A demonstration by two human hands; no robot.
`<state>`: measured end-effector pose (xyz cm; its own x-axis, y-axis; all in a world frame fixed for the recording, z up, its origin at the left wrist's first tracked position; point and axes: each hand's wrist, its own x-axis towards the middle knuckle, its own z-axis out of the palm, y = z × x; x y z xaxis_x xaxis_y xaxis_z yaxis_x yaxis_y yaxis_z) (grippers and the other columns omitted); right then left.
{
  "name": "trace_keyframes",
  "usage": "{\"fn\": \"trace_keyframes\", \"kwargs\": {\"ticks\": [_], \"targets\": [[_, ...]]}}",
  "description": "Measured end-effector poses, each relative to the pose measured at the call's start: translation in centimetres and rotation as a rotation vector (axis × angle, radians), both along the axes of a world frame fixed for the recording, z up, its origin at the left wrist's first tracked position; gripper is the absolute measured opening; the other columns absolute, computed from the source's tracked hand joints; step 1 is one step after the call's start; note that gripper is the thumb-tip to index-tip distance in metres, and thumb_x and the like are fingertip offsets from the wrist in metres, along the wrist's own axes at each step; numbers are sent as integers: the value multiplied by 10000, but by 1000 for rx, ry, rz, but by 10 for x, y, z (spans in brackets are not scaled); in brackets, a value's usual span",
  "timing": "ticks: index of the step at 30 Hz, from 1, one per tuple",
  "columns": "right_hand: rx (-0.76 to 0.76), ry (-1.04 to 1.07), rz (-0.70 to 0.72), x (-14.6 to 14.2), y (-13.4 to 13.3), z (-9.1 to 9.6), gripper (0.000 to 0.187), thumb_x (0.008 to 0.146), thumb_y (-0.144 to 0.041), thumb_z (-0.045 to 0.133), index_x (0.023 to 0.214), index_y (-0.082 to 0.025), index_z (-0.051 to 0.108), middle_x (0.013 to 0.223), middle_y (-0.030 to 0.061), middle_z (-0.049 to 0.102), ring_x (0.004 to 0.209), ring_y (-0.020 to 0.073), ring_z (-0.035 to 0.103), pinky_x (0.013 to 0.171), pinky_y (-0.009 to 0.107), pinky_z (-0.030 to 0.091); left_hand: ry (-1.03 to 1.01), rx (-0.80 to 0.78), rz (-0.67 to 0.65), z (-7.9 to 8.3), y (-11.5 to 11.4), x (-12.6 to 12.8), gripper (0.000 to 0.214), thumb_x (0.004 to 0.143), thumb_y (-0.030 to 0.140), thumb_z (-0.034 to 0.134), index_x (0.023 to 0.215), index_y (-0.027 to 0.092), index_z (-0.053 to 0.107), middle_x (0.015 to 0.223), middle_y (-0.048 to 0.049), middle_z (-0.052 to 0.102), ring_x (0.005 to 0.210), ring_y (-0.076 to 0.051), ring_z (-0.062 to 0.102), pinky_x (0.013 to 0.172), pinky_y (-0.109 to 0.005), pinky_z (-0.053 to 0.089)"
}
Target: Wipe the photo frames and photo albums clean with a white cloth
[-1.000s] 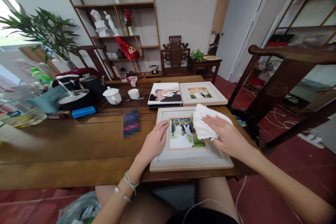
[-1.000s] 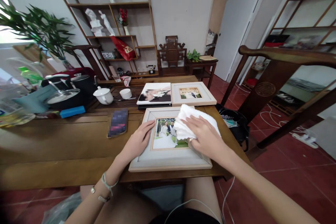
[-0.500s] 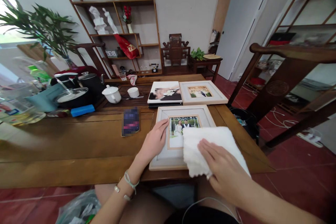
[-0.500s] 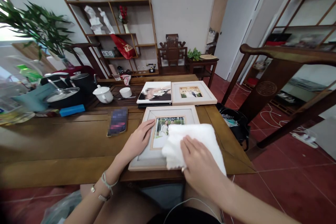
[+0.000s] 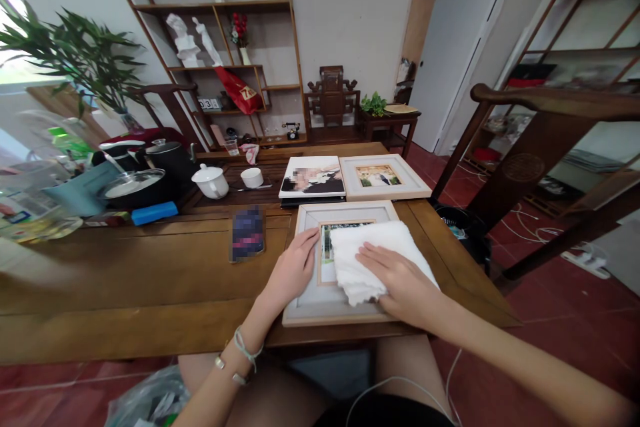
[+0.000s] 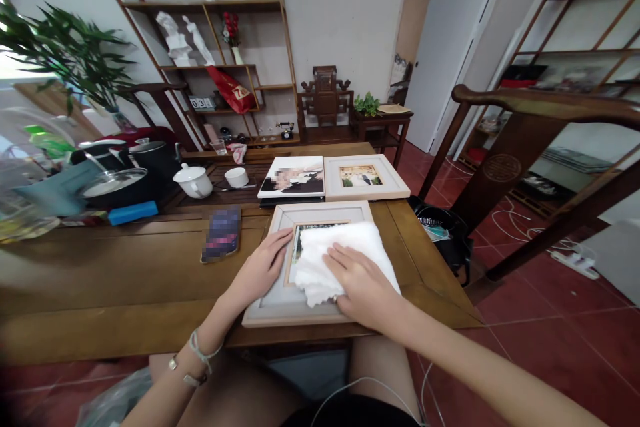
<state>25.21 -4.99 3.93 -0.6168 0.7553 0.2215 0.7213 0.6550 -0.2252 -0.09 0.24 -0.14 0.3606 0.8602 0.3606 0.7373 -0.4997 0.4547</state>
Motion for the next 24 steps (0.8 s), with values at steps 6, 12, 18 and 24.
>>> {"fn": "trace_keyframes", "kwargs": {"ticks": [6, 12, 18, 24], "targets": [[115, 2, -77, -2, 66, 0, 668, 678, -62, 496, 1345, -79, 516, 1428, 176, 498, 1414, 297, 314, 1169, 545, 214, 12, -8, -4, 1, 0, -1, 421, 942, 155, 375, 1338, 161, 518, 1422, -100, 484, 1325, -224, 440, 1127, -414, 367], [-26, 20, -96, -15, 47, 0, 683, 712, -35, 452, 1393, -94, 461, 1474, 193, 430, 1440, 301, 245, 1159, 584, 193, 0, -9, 10, 1, -1, 1, 414, 943, 154, 373, 1327, 168, 527, 1418, -95, 492, 1321, -223, 447, 1124, -416, 372], [-176, 242, 16, -20, -24, -2, 792, 658, 21, 400, 1428, -167, 410, 1500, 125, 410, 1440, 248, 260, 1161, 564, 253, -20, -39, -13, 2, -2, 0, 447, 901, 126, 435, 1332, 184, 535, 1429, -91, 485, 1328, -227, 444, 1116, -398, 383], [-135, 133, 113, -20, -47, 2, 825, 617, 32, 419, 1417, -169, 409, 1516, 121, 388, 1453, 261, 214, 1161, 563, 246, -48, -12, -59, -2, 0, -4, 428, 923, 167, 455, 1345, 202, 518, 1425, -88, 493, 1306, -213, 471, 1096, -393, 405]]}}
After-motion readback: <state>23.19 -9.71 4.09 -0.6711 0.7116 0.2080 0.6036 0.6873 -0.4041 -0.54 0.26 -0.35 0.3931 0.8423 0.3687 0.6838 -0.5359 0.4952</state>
